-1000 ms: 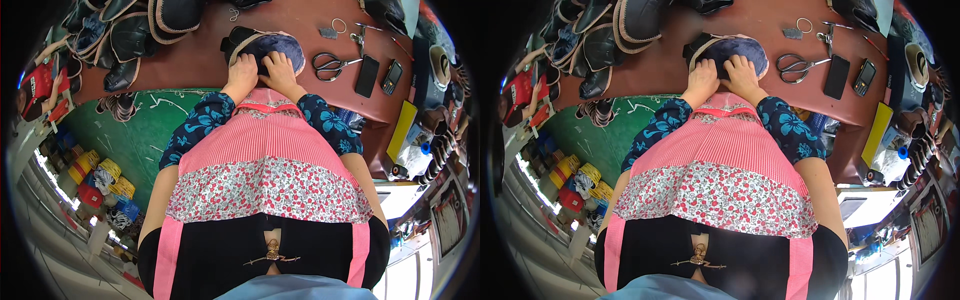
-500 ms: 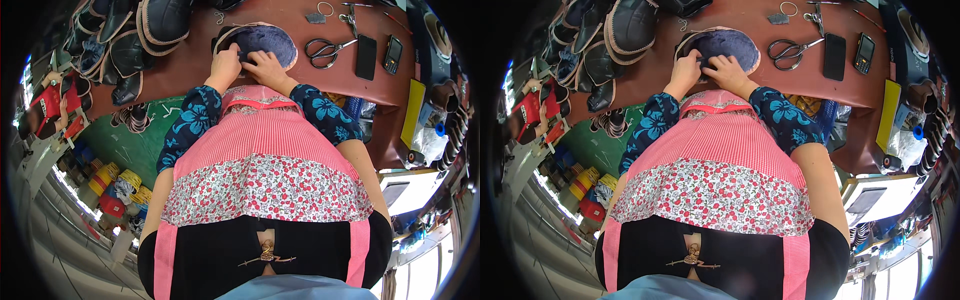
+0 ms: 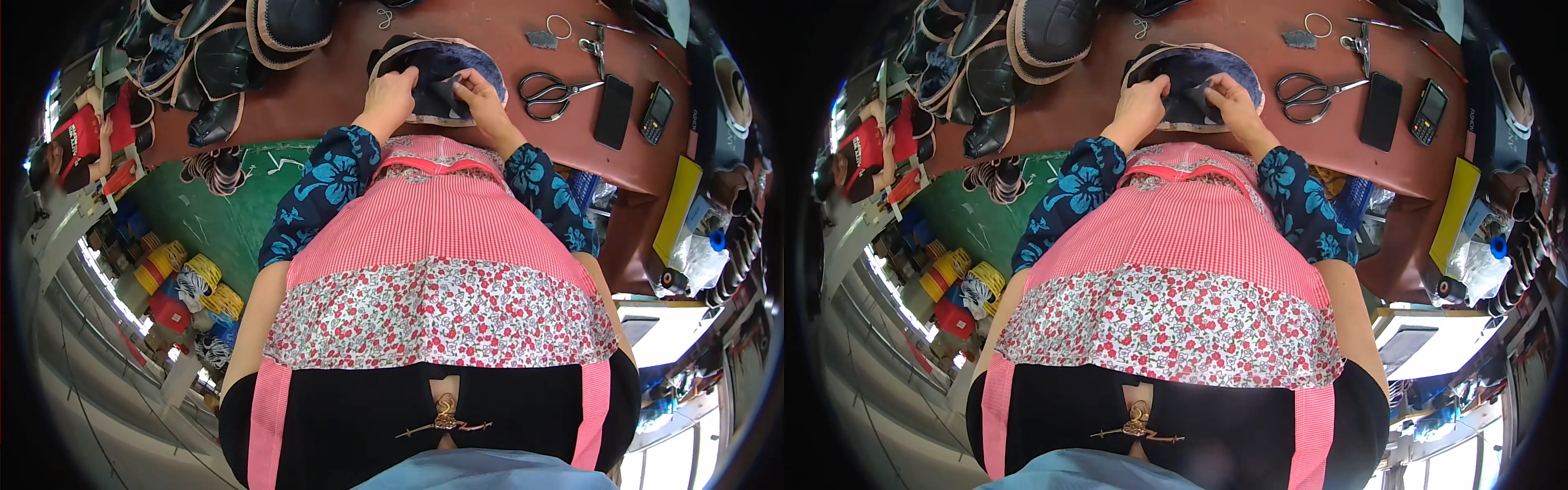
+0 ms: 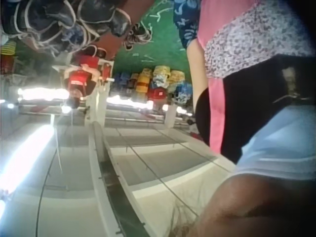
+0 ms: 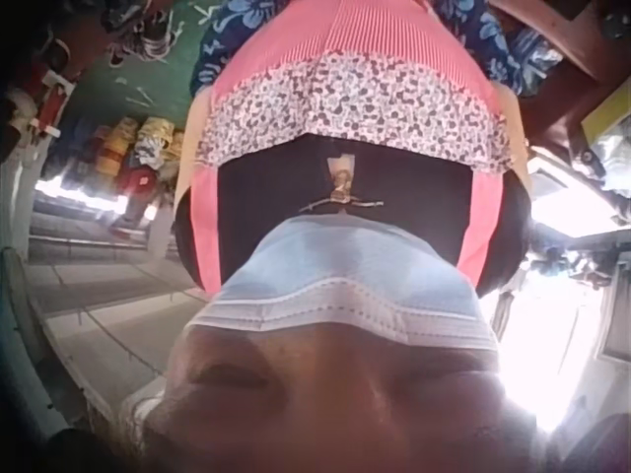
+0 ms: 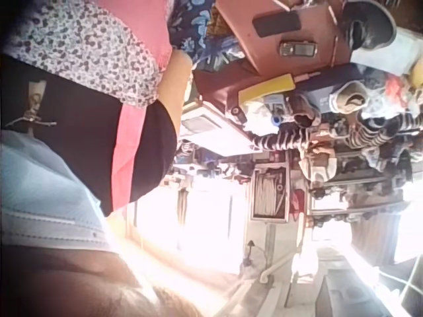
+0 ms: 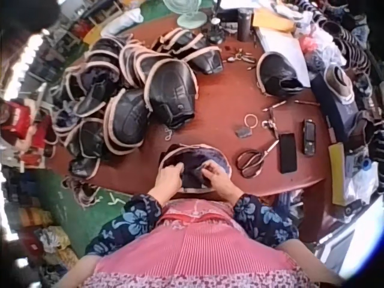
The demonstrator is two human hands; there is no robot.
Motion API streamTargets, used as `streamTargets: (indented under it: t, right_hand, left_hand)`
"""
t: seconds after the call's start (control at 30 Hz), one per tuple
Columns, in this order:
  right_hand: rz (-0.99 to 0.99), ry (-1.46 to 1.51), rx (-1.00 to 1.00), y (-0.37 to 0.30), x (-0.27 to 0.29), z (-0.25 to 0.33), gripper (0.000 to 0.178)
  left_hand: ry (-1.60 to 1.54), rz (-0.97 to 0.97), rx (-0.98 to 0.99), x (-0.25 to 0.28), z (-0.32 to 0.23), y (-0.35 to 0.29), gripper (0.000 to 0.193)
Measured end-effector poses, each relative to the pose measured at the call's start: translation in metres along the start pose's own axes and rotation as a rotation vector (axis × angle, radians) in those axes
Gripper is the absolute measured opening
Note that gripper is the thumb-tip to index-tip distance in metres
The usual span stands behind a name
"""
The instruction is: Inspecting and handling manufactured shoes at a quality control or finishing station.
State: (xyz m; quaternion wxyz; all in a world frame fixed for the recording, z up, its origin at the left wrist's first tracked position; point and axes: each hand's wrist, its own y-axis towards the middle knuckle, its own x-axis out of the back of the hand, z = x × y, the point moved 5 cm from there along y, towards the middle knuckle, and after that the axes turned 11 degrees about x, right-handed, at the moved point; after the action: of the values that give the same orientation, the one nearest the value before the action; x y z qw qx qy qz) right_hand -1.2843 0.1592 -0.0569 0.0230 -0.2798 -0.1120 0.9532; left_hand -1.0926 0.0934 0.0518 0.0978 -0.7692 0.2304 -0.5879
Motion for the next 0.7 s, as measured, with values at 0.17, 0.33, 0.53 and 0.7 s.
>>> streamTargets:
  t: [0.17,0.33,0.53,0.7]
  right_hand:
    - [-0.045,-0.026,-0.048,0.005,-0.003,-0.002,0.009]
    - [-0.191,-0.07,-0.041,-0.001,-0.025,-0.013,0.005]
    - [-0.198,-0.786,0.122,-0.014,-0.05,-0.007,0.014]
    - [0.105,-0.991,0.251,-0.033,-0.055,0.01,0.023]
  left_hand:
    - [0.035,-0.072,-0.028,-0.013,0.002,0.002,0.015]
    - [0.056,-0.074,-0.097,-0.029,0.004,0.019,0.015]
    - [0.136,-0.115,-0.097,-0.044,-0.002,0.027,0.013]
    - [0.073,0.029,-0.096,-0.039,0.001,0.035,0.02]
